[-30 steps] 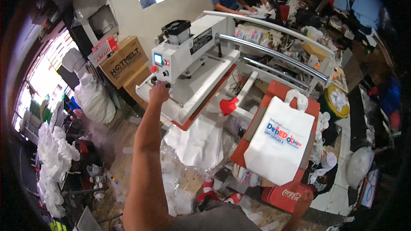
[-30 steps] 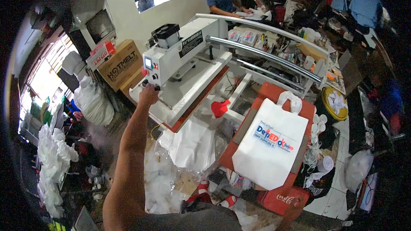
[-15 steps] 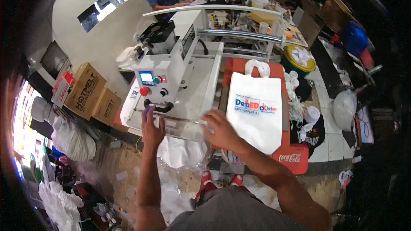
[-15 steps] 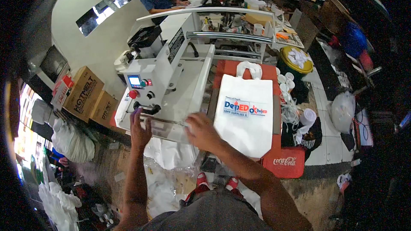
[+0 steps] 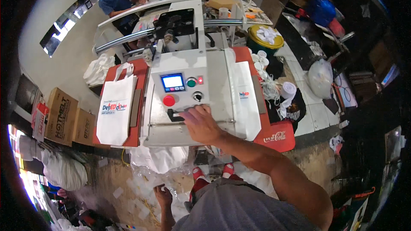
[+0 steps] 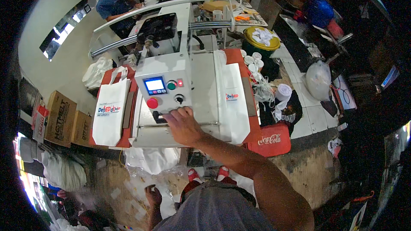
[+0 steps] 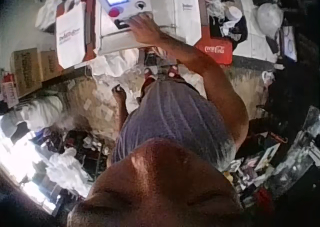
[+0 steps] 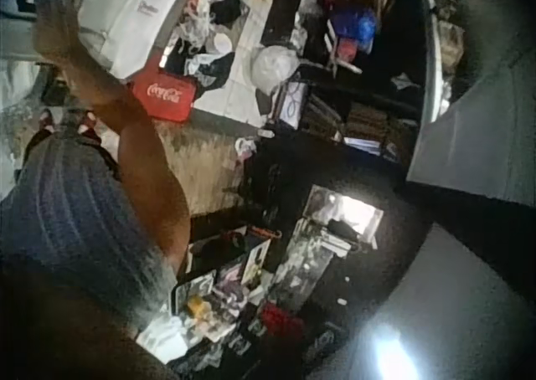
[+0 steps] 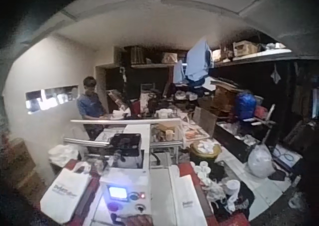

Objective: The person performs screen printing on tote bags using a heat press machine. The person places a white tote bag on the press, aligns a printed design sheet on top, and pulls down the press handle. After the press cycle, the person lifts the handle, removes the design sheet, and places the finished bag onto a nearby stack.

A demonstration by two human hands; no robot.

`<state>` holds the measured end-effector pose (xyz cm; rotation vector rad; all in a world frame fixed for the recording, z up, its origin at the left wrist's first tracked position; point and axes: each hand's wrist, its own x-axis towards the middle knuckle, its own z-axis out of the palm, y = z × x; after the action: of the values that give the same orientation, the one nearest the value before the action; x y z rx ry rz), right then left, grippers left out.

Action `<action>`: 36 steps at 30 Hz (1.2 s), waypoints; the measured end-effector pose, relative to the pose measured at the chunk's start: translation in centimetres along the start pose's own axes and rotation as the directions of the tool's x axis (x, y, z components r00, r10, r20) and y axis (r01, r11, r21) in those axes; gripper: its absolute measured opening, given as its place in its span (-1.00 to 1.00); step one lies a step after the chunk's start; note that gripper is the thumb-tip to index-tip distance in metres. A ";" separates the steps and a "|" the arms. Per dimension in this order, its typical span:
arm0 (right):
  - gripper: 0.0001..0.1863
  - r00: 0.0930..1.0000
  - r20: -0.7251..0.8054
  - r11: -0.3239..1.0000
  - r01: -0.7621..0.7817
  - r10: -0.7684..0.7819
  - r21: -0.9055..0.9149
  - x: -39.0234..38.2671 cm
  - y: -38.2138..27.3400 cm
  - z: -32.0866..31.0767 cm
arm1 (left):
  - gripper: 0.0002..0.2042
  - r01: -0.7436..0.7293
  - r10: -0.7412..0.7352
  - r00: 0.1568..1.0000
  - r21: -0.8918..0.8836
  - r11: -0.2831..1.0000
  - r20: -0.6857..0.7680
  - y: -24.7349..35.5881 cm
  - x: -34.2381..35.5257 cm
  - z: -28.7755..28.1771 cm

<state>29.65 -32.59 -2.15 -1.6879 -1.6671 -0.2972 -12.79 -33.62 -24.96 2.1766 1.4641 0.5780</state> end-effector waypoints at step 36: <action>-0.85 0.866 -0.416 0.792 -0.451 0.276 -0.413 -4.3 0.8 -5.0 | -0.66 0.183 -0.130 0.671 0.008 0.983 0.730 -10.6 15.1 -8.4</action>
<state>31.44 -38.93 -1.57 -2.1521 -1.0166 -0.8322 -20.22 -14.84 -22.91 1.8488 1.1227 -0.3034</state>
